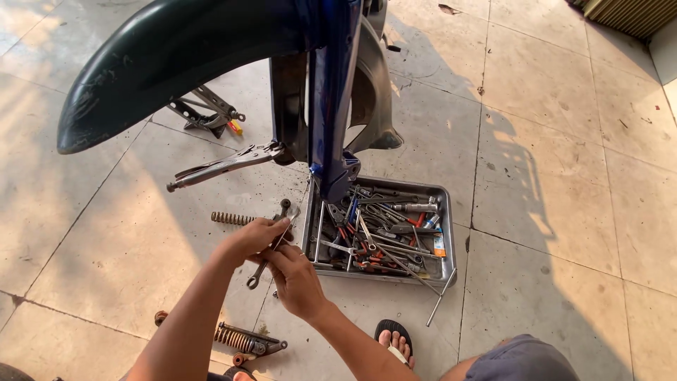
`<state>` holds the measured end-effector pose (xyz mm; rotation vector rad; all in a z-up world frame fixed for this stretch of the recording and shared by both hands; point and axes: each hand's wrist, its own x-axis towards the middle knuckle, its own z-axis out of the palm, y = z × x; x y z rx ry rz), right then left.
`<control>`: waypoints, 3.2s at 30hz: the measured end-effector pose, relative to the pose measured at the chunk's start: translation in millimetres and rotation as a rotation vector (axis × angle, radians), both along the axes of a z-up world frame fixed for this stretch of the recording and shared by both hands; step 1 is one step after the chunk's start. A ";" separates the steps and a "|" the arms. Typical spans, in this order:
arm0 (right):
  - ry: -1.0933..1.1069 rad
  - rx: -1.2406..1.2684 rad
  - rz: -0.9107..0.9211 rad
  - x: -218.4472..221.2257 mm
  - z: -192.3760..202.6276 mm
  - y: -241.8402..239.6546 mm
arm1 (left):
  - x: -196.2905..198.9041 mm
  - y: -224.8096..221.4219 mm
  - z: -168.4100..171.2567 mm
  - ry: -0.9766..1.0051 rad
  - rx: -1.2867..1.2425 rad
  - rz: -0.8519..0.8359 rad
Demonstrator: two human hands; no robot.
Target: Repairing the front fork and fender assembly of a motorcycle using wrenches
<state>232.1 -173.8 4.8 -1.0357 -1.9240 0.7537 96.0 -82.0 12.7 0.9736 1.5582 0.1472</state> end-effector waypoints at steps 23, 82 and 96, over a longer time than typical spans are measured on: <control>-0.430 -0.620 -0.728 230.5 -258.4 7.5 | 27.2 -51.2 -6.7 0.519 0.423 -0.291; 0.605 -0.902 -0.229 22.7 -13.8 76.0 | -20.2 25.3 -45.6 0.189 0.592 -0.010; 0.739 -1.146 -0.028 -28.8 -30.5 51.9 | -12.2 30.3 -45.1 0.079 0.446 0.184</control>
